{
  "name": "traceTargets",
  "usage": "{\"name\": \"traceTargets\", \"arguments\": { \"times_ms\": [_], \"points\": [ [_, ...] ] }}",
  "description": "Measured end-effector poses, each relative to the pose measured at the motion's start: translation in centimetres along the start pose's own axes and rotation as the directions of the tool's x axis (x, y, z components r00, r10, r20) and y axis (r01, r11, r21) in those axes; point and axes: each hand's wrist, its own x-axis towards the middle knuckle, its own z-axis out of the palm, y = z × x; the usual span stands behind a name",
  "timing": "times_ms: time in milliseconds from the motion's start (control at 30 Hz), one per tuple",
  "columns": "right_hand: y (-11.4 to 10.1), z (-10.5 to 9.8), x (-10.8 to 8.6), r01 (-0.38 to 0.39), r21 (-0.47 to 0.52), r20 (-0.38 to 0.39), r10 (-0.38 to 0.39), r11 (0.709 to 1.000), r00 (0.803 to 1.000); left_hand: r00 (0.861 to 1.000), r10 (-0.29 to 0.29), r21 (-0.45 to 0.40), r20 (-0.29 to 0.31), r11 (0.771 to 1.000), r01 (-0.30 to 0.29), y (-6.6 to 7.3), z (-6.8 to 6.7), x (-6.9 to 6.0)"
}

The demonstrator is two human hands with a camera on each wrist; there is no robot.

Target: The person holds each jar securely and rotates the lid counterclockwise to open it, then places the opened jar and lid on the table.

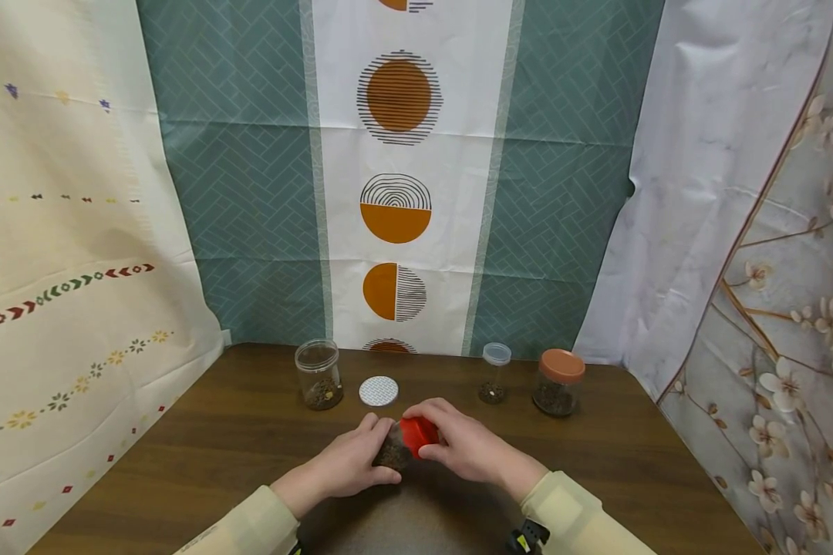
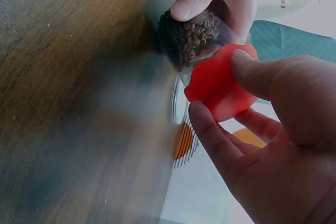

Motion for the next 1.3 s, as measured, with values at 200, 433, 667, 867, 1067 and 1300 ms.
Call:
{"name": "traceTargets", "arguments": {
  "times_ms": [200,433,667,867,1067,1300],
  "points": [
    [0.1,0.1,0.0,0.025,-0.003,-0.008,-0.025,1.000,1.000,1.000,0.004,-0.002,-0.004,1.000,-0.004,-0.1,0.0,0.0],
    [0.0,0.3,0.1,0.047,-0.022,-0.027,-0.048,0.999,0.998,1.000,0.011,-0.001,-0.014,1.000,-0.011,0.0,-0.1,-0.2],
    [-0.1,0.4,0.2,0.036,0.002,-0.057,-0.036,0.999,0.998,1.000,0.019,0.002,-0.022,1.000,-0.019,0.2,-0.3,-0.4],
    [-0.4,0.6,0.5,-0.043,0.017,-0.088,0.045,0.999,0.995,1.000,0.010,-0.006,-0.014,1.000,-0.010,0.1,-0.4,-0.3],
    [-0.7,0.5,1.3,-0.198,0.015,-0.115,0.199,0.980,0.973,1.000,0.000,-0.011,-0.004,1.000,0.000,0.0,-0.3,-0.2],
    [-0.8,0.3,1.6,-0.257,0.041,-0.088,0.260,0.965,0.962,1.000,0.007,0.000,-0.010,1.000,-0.007,-0.1,-0.2,-0.1]
  ]
}}
